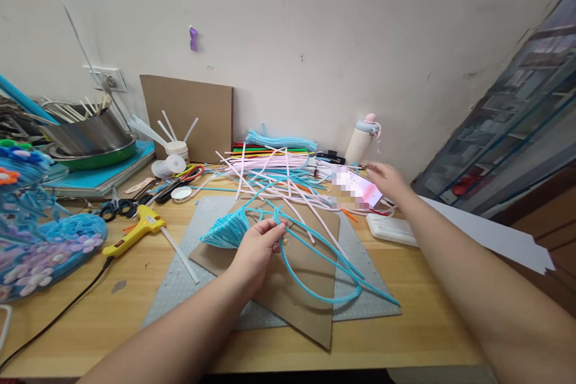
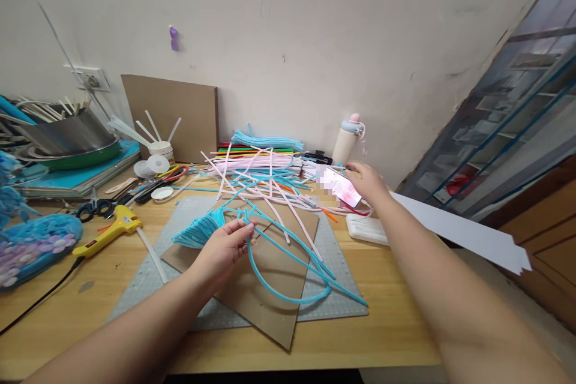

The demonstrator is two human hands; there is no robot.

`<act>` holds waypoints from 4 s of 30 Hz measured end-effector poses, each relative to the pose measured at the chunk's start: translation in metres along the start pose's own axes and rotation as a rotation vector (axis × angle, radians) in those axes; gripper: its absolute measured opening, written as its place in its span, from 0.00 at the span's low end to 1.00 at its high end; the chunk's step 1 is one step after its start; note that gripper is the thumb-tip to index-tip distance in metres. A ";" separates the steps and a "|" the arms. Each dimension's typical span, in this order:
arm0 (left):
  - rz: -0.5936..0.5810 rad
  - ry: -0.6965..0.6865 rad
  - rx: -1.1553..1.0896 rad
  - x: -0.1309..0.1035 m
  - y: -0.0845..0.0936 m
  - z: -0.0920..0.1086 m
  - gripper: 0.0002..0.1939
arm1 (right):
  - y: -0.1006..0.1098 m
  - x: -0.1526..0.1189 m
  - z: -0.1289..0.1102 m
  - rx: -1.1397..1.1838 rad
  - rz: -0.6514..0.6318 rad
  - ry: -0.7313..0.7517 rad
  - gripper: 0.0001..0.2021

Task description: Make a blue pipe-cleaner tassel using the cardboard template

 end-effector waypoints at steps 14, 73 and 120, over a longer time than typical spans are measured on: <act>-0.107 -0.237 0.266 -0.011 -0.009 0.011 0.10 | -0.038 -0.152 -0.173 0.978 -0.447 0.019 0.12; -0.099 -0.582 0.522 -0.024 -0.009 0.013 0.03 | -0.027 -0.158 -0.172 1.371 -0.532 -0.167 0.11; -0.299 -1.068 1.257 -0.021 -0.002 0.024 0.07 | -0.017 -0.143 -0.157 1.145 -1.102 -0.220 0.09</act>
Point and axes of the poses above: each hand's wrist, its own x-axis towards the middle knuckle, its own y-axis out of the back of the hand, z = x × y, the point moved 1 cm from there along x, towards the middle knuckle
